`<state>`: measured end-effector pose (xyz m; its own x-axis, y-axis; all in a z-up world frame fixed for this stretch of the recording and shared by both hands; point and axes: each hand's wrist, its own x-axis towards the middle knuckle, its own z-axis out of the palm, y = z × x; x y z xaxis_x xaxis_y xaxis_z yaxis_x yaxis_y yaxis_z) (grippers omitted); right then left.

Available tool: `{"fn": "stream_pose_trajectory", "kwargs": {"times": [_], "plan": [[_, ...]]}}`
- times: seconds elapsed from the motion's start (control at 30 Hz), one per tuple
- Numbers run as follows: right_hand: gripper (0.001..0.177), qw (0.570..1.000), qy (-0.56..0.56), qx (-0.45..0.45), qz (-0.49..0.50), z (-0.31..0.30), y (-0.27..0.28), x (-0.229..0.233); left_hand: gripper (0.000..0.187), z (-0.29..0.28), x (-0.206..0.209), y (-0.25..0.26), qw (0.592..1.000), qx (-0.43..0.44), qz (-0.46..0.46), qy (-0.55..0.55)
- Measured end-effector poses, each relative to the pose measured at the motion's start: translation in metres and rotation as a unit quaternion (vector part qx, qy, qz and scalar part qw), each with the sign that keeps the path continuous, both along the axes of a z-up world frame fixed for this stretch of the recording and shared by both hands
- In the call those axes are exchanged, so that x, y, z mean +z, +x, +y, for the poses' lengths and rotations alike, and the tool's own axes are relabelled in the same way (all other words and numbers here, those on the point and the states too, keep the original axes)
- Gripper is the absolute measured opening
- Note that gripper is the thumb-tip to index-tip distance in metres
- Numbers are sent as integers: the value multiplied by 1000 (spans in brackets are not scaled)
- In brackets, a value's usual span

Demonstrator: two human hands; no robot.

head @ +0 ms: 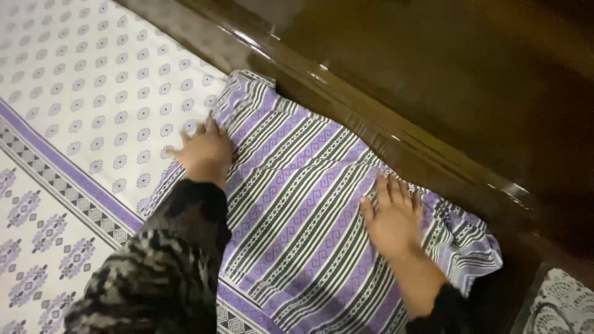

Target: The person places a purple striped pillow on a bed, then walks to a nearby chair to pick up a patterned pillow and a decorative pillow, placing them on the bed. The person briefly touches a wall switch before returning to the chair.

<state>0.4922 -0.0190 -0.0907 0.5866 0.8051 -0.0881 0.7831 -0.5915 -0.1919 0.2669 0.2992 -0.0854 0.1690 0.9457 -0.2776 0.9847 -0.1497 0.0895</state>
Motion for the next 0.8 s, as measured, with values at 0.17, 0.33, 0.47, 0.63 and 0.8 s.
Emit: {"fn": "stream_pose_trajectory", "kwargs": {"times": [0.17,0.33,0.47,0.63,0.8], "plan": [[77,925,-177,303,146,-39,-95,52,60,-54,12,16,962,-237,-106,88],[56,781,-381,457,190,-60,-115,57,68,-48,45,-3,984,-165,-51,36],[50,940,-123,289,132,-83,-47,-46,63,-31,11,-37,993,-106,-15,-47],[69,947,59,27,-313,-105,21,-37,71,-49,-3,-100,995,-11,-60,-79],[81,961,40,-248,117,-122,-5,22,61,-95,-15,-149,997,47,-54,-12]]}}
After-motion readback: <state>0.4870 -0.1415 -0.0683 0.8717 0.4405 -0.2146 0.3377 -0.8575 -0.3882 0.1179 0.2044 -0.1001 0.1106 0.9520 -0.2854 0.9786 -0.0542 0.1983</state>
